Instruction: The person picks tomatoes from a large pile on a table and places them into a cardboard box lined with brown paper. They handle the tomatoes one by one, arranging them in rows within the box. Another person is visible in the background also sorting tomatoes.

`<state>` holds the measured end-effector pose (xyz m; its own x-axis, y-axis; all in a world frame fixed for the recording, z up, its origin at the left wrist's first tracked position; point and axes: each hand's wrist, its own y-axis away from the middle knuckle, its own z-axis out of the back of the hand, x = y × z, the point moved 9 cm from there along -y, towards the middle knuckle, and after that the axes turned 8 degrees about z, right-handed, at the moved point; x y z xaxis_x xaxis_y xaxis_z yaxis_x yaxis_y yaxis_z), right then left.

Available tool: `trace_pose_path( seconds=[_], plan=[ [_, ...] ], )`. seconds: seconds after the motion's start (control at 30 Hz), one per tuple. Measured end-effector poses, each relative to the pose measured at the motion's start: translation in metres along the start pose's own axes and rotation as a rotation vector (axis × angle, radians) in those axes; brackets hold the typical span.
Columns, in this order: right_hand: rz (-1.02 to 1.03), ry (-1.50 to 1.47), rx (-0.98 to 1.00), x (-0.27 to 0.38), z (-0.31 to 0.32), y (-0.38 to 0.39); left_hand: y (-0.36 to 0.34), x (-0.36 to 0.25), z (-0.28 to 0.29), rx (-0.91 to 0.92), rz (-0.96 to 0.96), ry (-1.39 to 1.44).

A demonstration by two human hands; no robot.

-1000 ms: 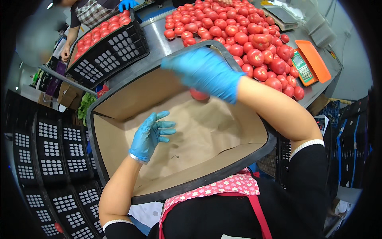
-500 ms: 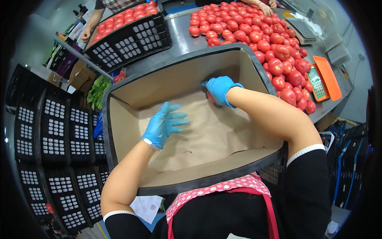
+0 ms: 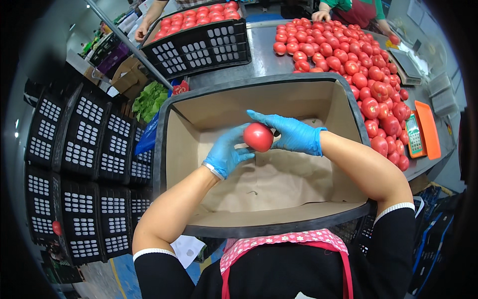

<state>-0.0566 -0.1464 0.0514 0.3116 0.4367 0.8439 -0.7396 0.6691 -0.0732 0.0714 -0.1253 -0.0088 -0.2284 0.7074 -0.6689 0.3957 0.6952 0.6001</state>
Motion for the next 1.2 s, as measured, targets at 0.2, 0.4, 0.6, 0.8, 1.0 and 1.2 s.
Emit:
trace_pose_path(
  seconds=[0.2,0.4,0.6,0.8,1.0,1.2],
  plan=[
    [-0.012,-0.341,-0.091,-0.024,0.001,-0.006,-0.005,0.004,0.015,-0.065,0.035,0.036],
    [-0.169,-0.616,-0.137,-0.030,0.018,-0.003,-0.002,-0.003,0.006,-0.084,-0.042,-0.027],
    [-0.274,-0.715,-0.142,-0.021,0.016,0.000,0.003,-0.008,-0.009,-0.001,-0.051,0.023],
    [-0.252,-0.581,-0.098,-0.021,0.007,-0.005,0.001,0.004,-0.001,0.018,0.040,0.029],
    [-0.113,-0.495,-0.185,-0.020,0.011,0.001,-0.004,0.017,-0.005,0.077,0.115,-0.025],
    [-0.132,-0.501,-0.309,-0.001,0.022,0.007,0.014,0.005,-0.044,0.126,0.008,-0.218]
  ],
)
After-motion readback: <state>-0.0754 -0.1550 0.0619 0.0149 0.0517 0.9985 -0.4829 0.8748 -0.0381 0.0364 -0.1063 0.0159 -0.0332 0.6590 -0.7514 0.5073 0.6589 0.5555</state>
